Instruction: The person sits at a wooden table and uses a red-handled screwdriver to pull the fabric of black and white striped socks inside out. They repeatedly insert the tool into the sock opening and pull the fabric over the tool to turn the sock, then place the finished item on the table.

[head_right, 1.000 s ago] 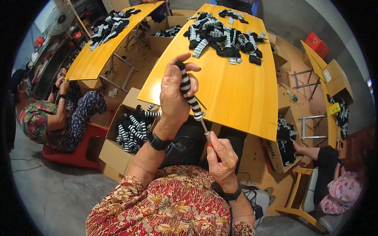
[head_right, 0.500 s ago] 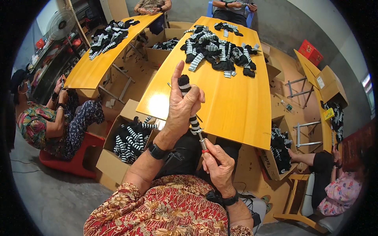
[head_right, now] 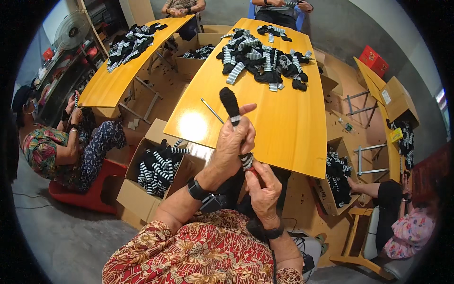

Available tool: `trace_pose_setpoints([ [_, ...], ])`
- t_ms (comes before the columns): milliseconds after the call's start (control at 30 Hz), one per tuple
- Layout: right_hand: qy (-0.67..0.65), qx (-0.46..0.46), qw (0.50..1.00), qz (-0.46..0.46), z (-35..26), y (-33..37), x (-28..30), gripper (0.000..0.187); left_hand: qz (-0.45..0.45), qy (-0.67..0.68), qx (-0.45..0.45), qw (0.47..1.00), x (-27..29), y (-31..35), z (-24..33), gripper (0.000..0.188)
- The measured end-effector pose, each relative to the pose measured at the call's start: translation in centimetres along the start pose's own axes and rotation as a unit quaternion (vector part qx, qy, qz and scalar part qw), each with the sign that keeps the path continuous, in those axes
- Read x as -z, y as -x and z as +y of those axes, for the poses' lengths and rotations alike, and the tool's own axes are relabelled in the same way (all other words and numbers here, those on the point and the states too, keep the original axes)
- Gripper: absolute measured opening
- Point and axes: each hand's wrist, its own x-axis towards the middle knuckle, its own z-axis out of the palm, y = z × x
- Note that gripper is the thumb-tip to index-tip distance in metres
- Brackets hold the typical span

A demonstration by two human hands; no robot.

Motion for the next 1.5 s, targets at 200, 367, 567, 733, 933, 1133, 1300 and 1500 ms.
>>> trace_pose_setpoints([
  [200, 0.184, 0.182, 0.965, -0.047, -1.3, -0.2, -0.1, 0.042, 0.063, 0.032, -0.081, 0.994, 0.8, -1.8, 2.8, 0.041],
  [367, 0.054, 0.038, 0.993, -0.098, -0.6, 1.4, 0.2, 0.042, 0.016, 0.069, -0.127, 0.989, 2.1, -2.7, 3.8, 0.04],
  [567, 0.037, 0.048, 0.995, -0.078, -0.3, 0.6, 1.1, 0.036, 0.03, 0.011, -0.055, 0.998, 1.7, -1.9, 3.5, 0.052],
  [733, 0.01, 0.025, 0.999, 0.022, 0.2, 0.6, -1.1, 0.027, 0.02, 0.015, 0.012, 1.0, 0.5, -0.6, 0.4, 0.053],
  [933, 0.146, 0.104, 0.983, -0.046, -0.5, -1.0, -0.7, 0.033, 0.09, 0.049, -0.031, 0.994, 2.2, -1.2, 1.4, 0.042],
  [1133, 0.072, 0.024, 0.994, -0.078, -0.9, 2.0, -0.2, 0.039, 0.129, 0.167, -0.104, 0.972, 3.8, -2.5, 3.6, 0.038],
  [1300, 0.028, 0.055, 0.997, -0.048, -0.1, 1.5, -1.1, 0.039, 0.126, 0.115, -0.08, 0.982, 2.0, -2.5, 2.3, 0.041],
  [1500, 0.043, 0.055, 0.995, -0.072, -0.8, 0.5, -0.6, 0.037, 0.028, 0.081, -0.086, 0.993, 3.8, -2.2, 2.2, 0.046],
])
